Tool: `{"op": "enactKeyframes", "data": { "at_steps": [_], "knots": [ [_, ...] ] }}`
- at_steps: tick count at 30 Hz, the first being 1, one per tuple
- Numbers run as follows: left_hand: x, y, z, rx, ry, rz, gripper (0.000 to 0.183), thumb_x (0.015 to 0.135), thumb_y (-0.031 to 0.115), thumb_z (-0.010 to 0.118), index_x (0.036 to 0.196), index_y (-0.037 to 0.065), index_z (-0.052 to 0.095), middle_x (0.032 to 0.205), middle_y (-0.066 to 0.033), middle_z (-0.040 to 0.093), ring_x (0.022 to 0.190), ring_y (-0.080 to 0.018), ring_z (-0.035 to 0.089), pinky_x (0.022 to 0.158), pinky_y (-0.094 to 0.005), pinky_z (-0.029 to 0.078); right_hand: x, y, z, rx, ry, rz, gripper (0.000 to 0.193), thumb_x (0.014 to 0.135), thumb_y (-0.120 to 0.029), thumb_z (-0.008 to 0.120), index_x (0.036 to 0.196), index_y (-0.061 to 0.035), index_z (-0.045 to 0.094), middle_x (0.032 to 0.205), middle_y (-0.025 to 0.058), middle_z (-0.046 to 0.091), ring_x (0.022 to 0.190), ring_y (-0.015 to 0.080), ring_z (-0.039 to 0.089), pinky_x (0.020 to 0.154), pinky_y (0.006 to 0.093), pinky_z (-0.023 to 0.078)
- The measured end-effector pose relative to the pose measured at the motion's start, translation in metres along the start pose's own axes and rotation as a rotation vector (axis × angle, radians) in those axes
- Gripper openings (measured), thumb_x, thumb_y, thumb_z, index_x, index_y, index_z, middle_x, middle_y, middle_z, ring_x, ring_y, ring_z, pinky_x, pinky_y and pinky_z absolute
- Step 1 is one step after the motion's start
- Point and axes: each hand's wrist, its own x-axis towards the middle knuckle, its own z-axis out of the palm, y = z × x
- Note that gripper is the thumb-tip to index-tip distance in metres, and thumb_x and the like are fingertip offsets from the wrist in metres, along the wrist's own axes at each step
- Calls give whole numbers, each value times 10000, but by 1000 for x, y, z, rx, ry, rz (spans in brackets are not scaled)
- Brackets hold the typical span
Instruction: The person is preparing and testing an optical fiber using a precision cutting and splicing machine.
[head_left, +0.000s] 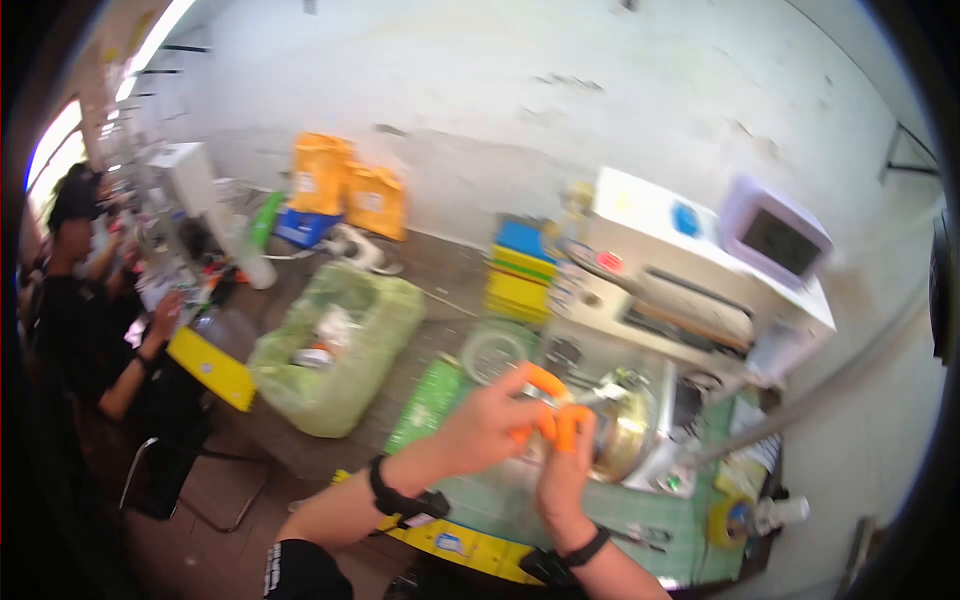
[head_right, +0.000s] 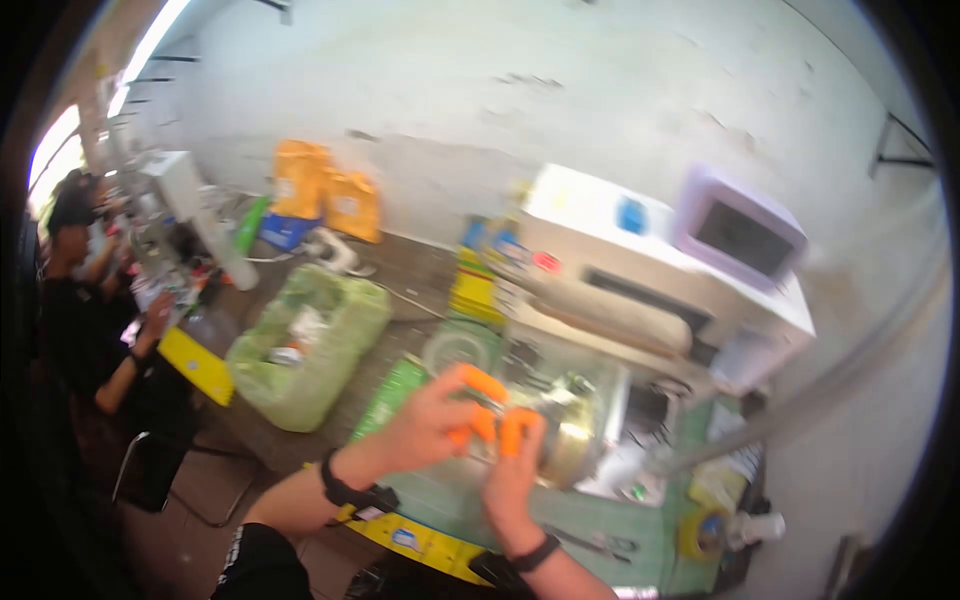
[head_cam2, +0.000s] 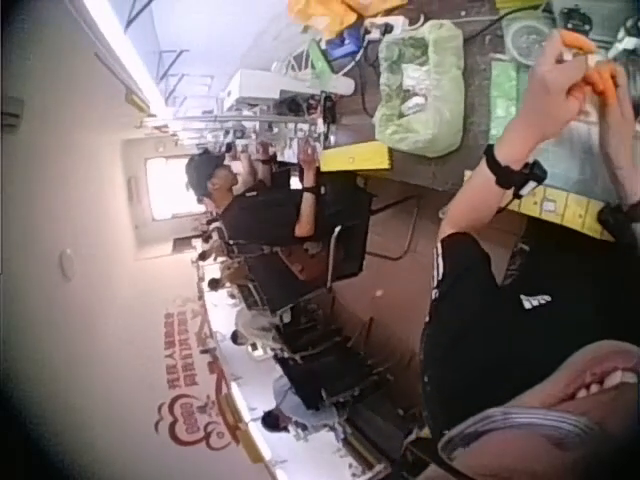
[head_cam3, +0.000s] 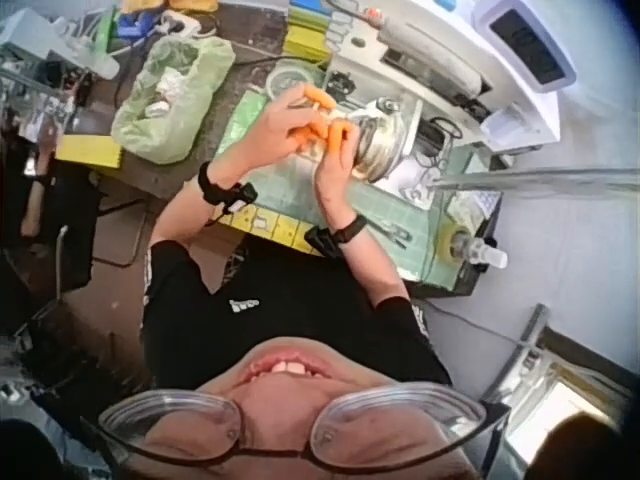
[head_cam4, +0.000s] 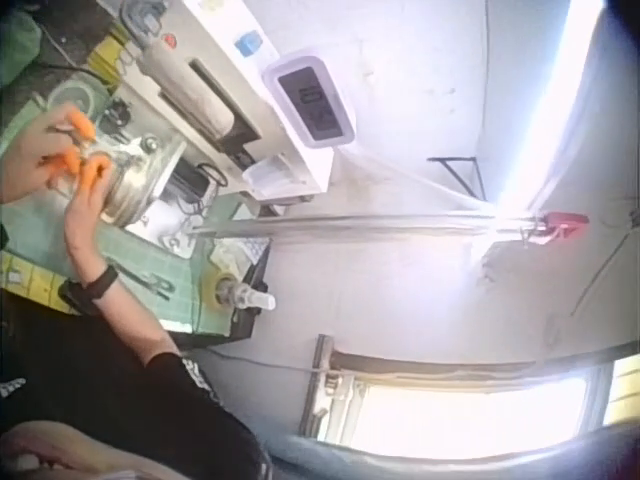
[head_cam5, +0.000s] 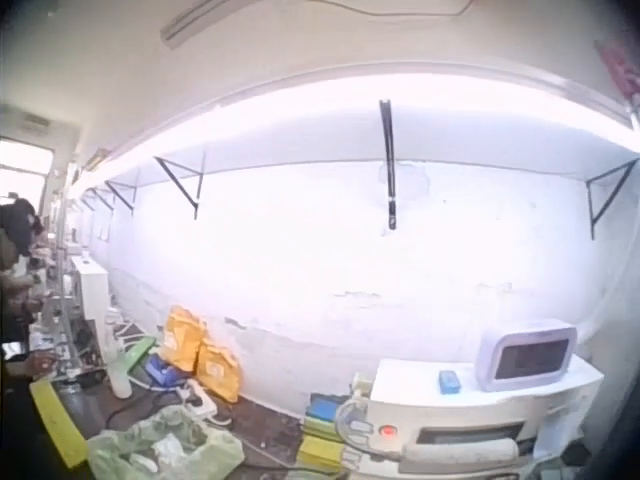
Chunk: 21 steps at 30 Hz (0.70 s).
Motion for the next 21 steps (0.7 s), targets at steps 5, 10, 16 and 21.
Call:
{"op": "enactKeyframes", "data": {
  "at_steps": [5, 10, 16, 21],
  "knots": [
    [17, 6, -1, -137, 69, -184, 161, 839, -72, 762, 970, 11, 721, 1265, -116, 561, 930, -164, 696, 718, -264, 634, 8, -10, 5, 127, -46, -26, 89, 1127, -170, 446, 1171, -100, 477, 1097, 9, 488, 930, 89, 457, 823, 229, 393],
    [14, -7, -3, -101, 2, -177, 82, 835, -111, 696, 821, -32, 712, 1158, -105, 621, 798, -127, 678, 530, -238, 541, 12, -14, -3, 135, -46, 83, 74, 1125, -181, 451, 1164, -120, 460, 1066, -13, 461, 849, 60, 393, 730, 217, 345],
    [6, -7, 0, -252, -21, -286, 155, 859, -138, 584, 853, -59, 718, 1220, -117, 622, 692, -113, 666, 459, -235, 490, 5, -4, -8, 152, -84, 70, 90, 1123, -163, 437, 1193, -111, 458, 1066, -9, 458, 871, 69, 405, 769, 227, 367],
    [14, 3, 13, -322, 32, -342, 179, 883, -103, 601, 994, -20, 714, 1251, -114, 593, 797, -113, 652, 613, -239, 526, 3, -7, -5, 176, -83, 34, 106, 1128, -151, 426, 1208, -85, 449, 1104, 18, 478, 979, 103, 481, 899, 258, 410]
  ]
}}
